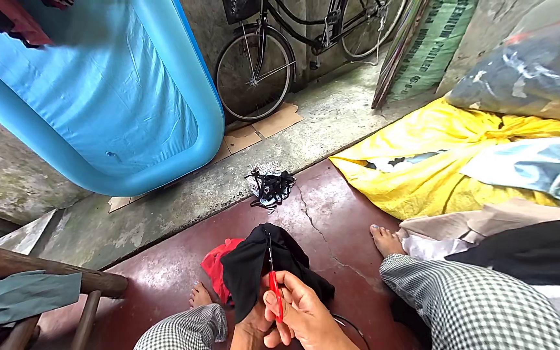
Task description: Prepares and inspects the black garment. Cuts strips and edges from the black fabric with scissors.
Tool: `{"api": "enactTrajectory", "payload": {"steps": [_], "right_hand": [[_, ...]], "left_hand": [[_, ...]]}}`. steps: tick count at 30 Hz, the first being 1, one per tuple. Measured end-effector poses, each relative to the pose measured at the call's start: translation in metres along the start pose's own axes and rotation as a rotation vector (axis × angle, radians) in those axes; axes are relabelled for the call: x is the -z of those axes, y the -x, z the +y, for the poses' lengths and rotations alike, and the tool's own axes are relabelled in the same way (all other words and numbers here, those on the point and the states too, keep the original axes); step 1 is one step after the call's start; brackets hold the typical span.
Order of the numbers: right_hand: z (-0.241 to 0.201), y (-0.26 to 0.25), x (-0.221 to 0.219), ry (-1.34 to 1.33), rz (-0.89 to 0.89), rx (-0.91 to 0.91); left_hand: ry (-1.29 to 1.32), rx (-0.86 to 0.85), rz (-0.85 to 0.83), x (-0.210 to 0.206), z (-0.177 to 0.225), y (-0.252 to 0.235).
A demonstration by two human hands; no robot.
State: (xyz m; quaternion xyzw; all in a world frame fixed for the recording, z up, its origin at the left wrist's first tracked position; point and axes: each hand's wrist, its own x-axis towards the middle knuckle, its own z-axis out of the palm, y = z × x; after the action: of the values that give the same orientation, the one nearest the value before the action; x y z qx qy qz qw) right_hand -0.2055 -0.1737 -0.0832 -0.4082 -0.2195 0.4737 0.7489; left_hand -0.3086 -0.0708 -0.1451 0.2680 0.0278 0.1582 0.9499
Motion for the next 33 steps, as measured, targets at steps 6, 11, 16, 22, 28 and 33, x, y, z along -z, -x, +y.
{"api": "enactTrajectory", "payload": {"steps": [6, 11, 16, 22, 28, 33], "right_hand": [[-0.004, 0.001, 0.000, 0.022, -0.034, -0.010], [-0.002, 0.009, -0.006, 0.076, -0.102, -0.050], [0.010, 0.014, -0.008, 0.091, -0.092, -0.105], [0.017, 0.017, -0.010, 0.161, -0.093, -0.151], [0.013, 0.016, -0.009, 0.189, -0.099, -0.106], [0.010, 0.016, -0.008, 0.121, -0.132, -0.106]], "left_hand": [[0.077, -0.055, -0.050, -0.009, 0.014, -0.030], [-0.461, -0.012, 0.555, -0.044, 0.015, 0.002], [-0.469, -0.032, 0.727, -0.043, 0.008, -0.022], [-0.646, -0.114, 0.759, -0.013, 0.016, -0.028], [-0.285, -0.194, 0.667, -0.016, 0.014, -0.029], [0.004, -0.250, 0.557, -0.028, 0.019, -0.029]]}}
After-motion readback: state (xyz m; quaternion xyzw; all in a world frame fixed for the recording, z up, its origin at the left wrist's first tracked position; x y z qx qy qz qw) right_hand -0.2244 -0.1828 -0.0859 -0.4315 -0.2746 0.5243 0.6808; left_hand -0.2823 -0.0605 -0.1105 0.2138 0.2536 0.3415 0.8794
